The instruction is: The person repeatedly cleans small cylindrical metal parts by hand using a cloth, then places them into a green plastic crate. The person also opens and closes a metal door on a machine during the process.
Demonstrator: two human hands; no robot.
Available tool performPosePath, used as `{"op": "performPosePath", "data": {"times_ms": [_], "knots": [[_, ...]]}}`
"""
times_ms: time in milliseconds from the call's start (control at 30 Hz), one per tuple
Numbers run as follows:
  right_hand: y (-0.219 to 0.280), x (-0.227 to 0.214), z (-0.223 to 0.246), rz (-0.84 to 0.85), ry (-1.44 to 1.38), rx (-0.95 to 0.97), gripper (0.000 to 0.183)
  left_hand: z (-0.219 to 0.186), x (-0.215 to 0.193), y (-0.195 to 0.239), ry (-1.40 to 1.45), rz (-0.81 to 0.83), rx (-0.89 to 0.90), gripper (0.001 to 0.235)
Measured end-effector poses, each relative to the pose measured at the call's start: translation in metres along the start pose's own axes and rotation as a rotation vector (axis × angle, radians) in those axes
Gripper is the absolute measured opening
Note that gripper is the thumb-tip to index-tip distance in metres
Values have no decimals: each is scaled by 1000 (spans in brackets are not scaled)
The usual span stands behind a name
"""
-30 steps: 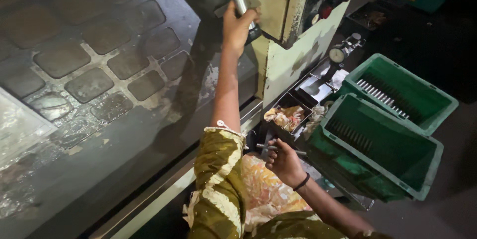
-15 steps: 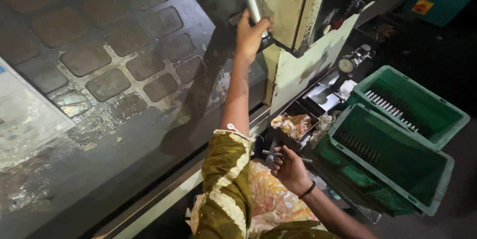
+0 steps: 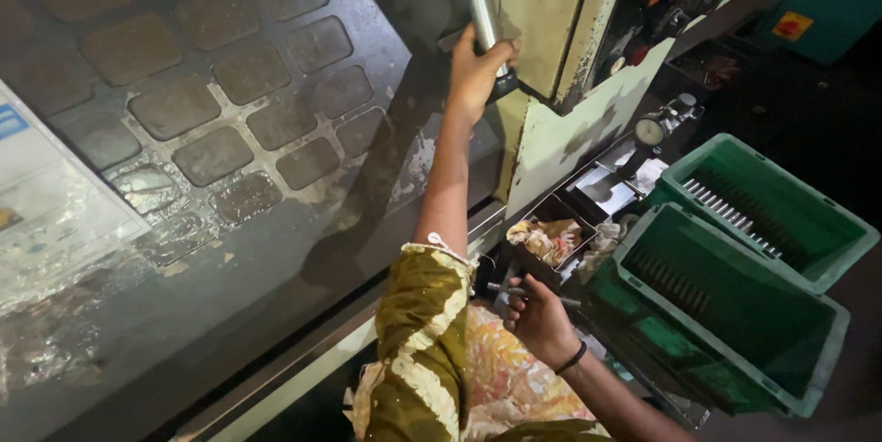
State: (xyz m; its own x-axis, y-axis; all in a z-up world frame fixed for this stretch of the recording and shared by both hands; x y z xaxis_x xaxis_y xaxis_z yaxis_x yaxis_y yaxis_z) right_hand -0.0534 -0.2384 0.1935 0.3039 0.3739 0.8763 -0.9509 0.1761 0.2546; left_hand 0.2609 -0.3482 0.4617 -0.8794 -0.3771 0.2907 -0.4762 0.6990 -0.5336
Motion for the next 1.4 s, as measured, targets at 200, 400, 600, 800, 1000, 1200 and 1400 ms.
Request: {"op": "performPosePath", "data": {"times_ms": [200, 400, 600, 800, 1000, 1200, 1400], "knots": [[2, -7, 1, -59, -30, -18, 27, -3, -1, 2, -43, -14, -27, 29], [9, -10, 9, -180, -20, -11, 29, -11, 2, 6, -58, -37, -53, 32], [10, 3, 14, -68, -101, -13, 28, -9, 2, 5, -36, -30, -24, 32], [7, 18, 32, -71, -14, -85, 28, 3, -2, 1, -71, -63, 38, 29], [-5, 39, 68, 35, 83, -141, 25, 7, -1, 1, -112, -103, 39, 25], [-22, 40, 96, 160, 82, -166, 21, -10, 17, 19, -72, -39, 81, 28], [-46, 15, 141, 178, 252, -193, 17, -19, 29, 45, -310, -38, 83, 27]]}}
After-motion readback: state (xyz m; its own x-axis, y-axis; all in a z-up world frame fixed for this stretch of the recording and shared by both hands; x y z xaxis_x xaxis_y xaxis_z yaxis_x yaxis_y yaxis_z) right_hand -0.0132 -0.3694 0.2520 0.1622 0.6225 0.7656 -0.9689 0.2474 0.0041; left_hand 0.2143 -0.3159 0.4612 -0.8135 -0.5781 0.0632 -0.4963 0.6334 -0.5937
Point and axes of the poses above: each hand's wrist, its own y-axis away from the middle knuckle, its own x-axis out of the palm, z = x × y, the point moved 5 cm from there along -y, towards the middle knuckle, and after that the axes turned 13 degrees about z, right-handed, at the moved point
